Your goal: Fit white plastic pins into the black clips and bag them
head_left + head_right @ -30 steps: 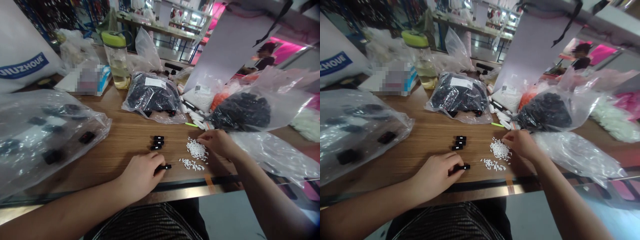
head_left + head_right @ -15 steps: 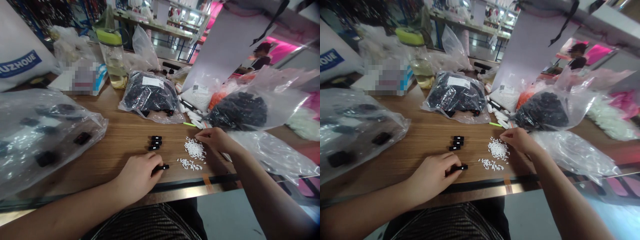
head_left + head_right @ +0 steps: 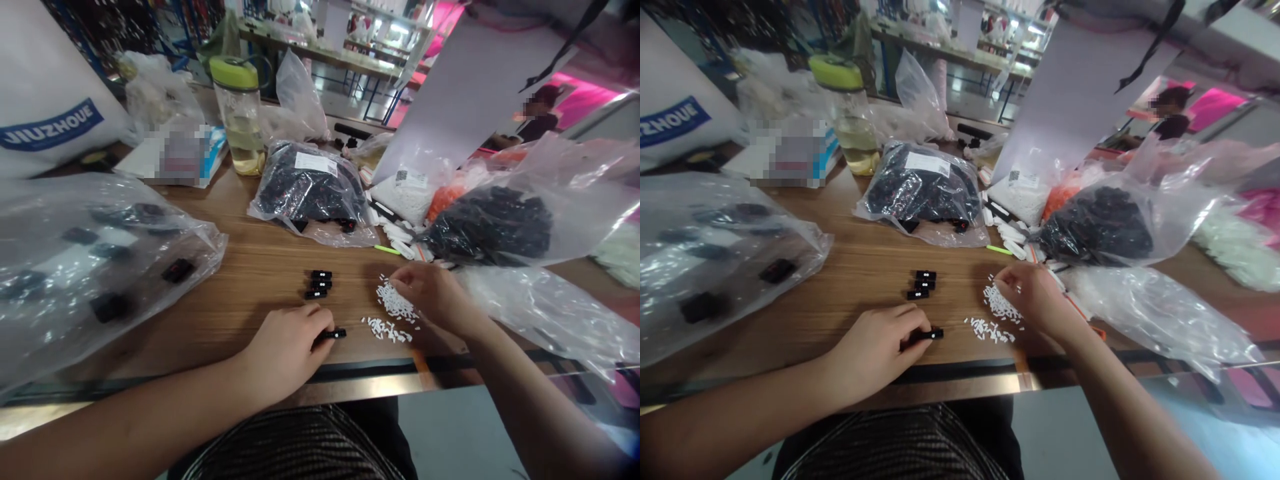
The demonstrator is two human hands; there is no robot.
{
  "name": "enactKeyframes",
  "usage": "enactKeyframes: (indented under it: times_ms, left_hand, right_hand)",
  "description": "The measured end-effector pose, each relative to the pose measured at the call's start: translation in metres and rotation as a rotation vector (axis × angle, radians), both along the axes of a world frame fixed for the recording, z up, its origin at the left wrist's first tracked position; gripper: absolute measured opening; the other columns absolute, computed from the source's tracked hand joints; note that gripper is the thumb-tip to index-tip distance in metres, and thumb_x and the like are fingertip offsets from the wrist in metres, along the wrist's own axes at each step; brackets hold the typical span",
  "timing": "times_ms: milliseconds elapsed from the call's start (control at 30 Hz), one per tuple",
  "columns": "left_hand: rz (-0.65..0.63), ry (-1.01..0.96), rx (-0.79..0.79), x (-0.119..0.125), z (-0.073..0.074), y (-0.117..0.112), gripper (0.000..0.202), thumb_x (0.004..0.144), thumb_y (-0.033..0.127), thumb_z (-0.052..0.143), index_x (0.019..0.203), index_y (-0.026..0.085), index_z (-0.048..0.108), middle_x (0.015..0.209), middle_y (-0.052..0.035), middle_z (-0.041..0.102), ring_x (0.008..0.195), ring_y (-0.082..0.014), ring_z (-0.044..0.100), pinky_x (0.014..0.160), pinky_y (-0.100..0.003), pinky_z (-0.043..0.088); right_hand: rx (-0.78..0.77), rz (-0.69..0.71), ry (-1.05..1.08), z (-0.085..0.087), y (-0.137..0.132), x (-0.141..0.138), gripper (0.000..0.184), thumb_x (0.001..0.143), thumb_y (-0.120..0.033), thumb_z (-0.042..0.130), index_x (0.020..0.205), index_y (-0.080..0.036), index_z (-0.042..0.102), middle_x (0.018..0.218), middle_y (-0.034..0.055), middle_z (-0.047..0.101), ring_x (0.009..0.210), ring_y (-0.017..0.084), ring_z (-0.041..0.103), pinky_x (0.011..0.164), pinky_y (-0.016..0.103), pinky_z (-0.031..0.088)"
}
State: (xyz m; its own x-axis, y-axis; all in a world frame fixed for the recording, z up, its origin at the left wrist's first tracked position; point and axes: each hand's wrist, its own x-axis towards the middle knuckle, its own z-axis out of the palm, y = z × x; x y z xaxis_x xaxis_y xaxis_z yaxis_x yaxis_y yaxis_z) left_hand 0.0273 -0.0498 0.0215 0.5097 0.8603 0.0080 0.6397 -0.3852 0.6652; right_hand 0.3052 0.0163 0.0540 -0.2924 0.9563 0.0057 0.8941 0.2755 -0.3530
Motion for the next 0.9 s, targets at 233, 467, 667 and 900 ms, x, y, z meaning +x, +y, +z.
enactKeyframes:
  times_ms: [233,467,667,900]
  left_hand:
    - [-0.005,0.034,0.033,0.001,-0.001,0.0,0.003,0.088,0.021,0.061,0.085,0.02,0.061,0.087,0.0,0.064,0.07,-0.0159,0.059,0.063,-0.029,0.042]
    - [-0.014,0.048,0.065,0.0,-0.003,-0.001,0.002,0.088,0.02,0.061,0.086,0.02,0.06,0.084,0.0003,0.063,0.072,-0.018,0.059,0.065,-0.031,0.045]
    - [-0.005,0.063,0.084,0.001,-0.004,-0.002,0.005,0.085,0.016,0.06,0.081,0.019,0.059,0.08,0.0005,0.061,0.067,-0.0174,0.058,0.062,-0.031,0.043]
    - [0.029,0.046,0.081,0.002,-0.004,0.0,0.005,0.084,0.018,0.065,0.084,0.019,0.06,0.077,0.0015,0.063,0.062,-0.0158,0.056,0.057,-0.028,0.039]
  right_hand:
    - [-0.087,0.382,0.215,0.007,-0.052,-0.068,0.012,0.094,-0.024,0.056,0.086,-0.021,0.064,0.079,-0.0012,0.066,0.074,0.013,0.06,0.077,0.031,0.041]
    - [-0.053,0.44,0.139,-0.005,-0.052,-0.077,0.013,0.095,-0.023,0.055,0.085,-0.018,0.062,0.08,0.0013,0.063,0.075,0.015,0.057,0.078,0.033,0.035]
    - [0.01,0.473,0.013,-0.004,-0.058,-0.083,0.02,0.097,-0.022,0.051,0.083,-0.018,0.064,0.078,0.003,0.063,0.078,0.018,0.056,0.081,0.036,0.034]
    - [0.117,0.493,0.032,-0.003,-0.063,-0.079,0.02,0.097,-0.02,0.051,0.09,-0.02,0.07,0.079,0.0017,0.066,0.078,0.018,0.055,0.081,0.036,0.033]
